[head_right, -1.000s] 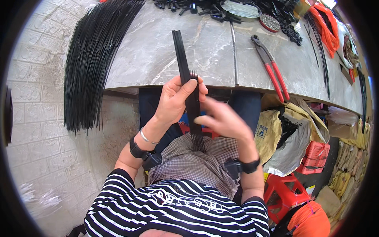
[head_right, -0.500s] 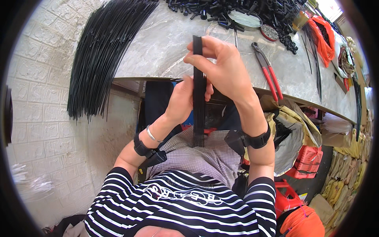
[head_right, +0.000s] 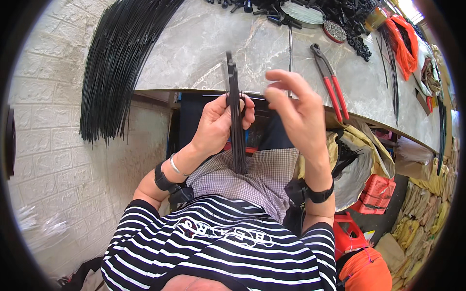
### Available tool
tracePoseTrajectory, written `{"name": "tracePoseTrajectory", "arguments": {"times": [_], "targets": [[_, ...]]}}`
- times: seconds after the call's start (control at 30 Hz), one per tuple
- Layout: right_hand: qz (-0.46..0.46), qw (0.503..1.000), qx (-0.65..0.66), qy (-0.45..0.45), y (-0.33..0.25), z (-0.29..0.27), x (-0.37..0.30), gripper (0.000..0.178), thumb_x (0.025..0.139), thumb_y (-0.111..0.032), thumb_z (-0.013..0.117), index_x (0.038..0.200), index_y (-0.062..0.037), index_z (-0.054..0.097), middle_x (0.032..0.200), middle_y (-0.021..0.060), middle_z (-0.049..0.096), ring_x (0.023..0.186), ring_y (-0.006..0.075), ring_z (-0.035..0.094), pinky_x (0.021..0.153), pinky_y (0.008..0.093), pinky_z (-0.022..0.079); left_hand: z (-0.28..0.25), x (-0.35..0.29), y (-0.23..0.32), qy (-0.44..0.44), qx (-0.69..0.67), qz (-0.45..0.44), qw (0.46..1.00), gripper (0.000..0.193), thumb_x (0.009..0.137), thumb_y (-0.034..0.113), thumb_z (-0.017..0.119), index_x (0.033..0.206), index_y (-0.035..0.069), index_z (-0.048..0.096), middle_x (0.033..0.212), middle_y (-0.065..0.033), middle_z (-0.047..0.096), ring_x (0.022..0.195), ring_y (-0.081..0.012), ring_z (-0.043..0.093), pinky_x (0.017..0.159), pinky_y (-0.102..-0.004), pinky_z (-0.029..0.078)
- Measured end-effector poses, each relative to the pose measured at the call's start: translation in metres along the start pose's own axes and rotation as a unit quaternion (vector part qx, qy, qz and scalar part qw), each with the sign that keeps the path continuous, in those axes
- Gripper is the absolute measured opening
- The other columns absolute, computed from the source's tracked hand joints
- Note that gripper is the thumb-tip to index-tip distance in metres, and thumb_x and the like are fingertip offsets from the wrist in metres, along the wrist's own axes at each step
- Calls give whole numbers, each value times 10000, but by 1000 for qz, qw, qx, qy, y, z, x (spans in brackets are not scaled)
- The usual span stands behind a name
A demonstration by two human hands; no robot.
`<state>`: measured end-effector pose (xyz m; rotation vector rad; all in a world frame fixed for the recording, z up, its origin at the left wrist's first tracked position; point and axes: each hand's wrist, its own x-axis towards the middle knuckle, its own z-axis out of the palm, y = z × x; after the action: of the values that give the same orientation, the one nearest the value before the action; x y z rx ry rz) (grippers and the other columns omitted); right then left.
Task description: Assembling black rods into a central hub and using pliers to trim components for umbrella construction.
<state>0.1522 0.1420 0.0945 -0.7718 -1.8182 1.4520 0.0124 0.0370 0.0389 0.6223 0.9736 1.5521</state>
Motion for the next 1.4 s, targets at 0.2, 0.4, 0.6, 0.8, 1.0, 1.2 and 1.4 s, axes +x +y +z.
{"name": "tracePoseTrajectory", "arguments": {"times": [0.2,0.4,0.6,0.8,1.0,1.2,1.4], "targets": [[75,989,102,-74,11,20,0,108,904,-37,590,938,62,619,745,49,627,618,94,608,574,213,491,2,-3,2,-6,23,44,999,233,988,199,490,1008,0,610,814,-39,623,702,-83,552,623,-223,461],[71,984,146,-67,4,19,-5,149,925,-75,580,892,63,625,721,62,624,610,120,614,589,241,508,2,-8,8,-5,33,23,999,258,991,218,489,970,-1,624,791,-37,619,686,-86,550,615,-216,458],[103,976,181,-68,11,20,-15,163,934,-85,570,890,60,630,740,58,630,613,118,613,607,243,518,3,-16,4,-32,41,43,998,244,995,195,476,1018,-8,610,796,-49,619,684,-96,554,637,-230,466],[82,982,161,-62,12,20,-22,149,935,-68,561,923,67,623,769,61,641,623,112,614,618,236,522,6,-23,4,-34,19,25,999,222,994,157,471,1035,-23,592,829,-57,627,716,-99,555,669,-239,484],[114,961,249,-43,5,22,-27,112,885,-17,596,949,73,616,841,68,652,720,115,628,678,238,527,1,-27,7,-22,29,35,999,224,993,169,478,1031,-21,591,837,-62,633,731,-104,573,686,-241,493],[180,943,203,-195,34,26,-53,321,801,26,674,1118,45,628,902,11,636,798,67,583,723,219,499,0,-32,10,4,55,21,998,244,989,174,488,1047,-26,615,928,-101,672,867,-143,645,784,-274,523],[139,961,210,-118,33,54,-74,117,857,-27,641,947,43,670,802,20,649,751,53,569,671,206,480,-1,-32,18,-66,101,4,993,276,986,212,491,1093,-7,621,1107,-139,651,986,-171,629,834,-291,516]]}}
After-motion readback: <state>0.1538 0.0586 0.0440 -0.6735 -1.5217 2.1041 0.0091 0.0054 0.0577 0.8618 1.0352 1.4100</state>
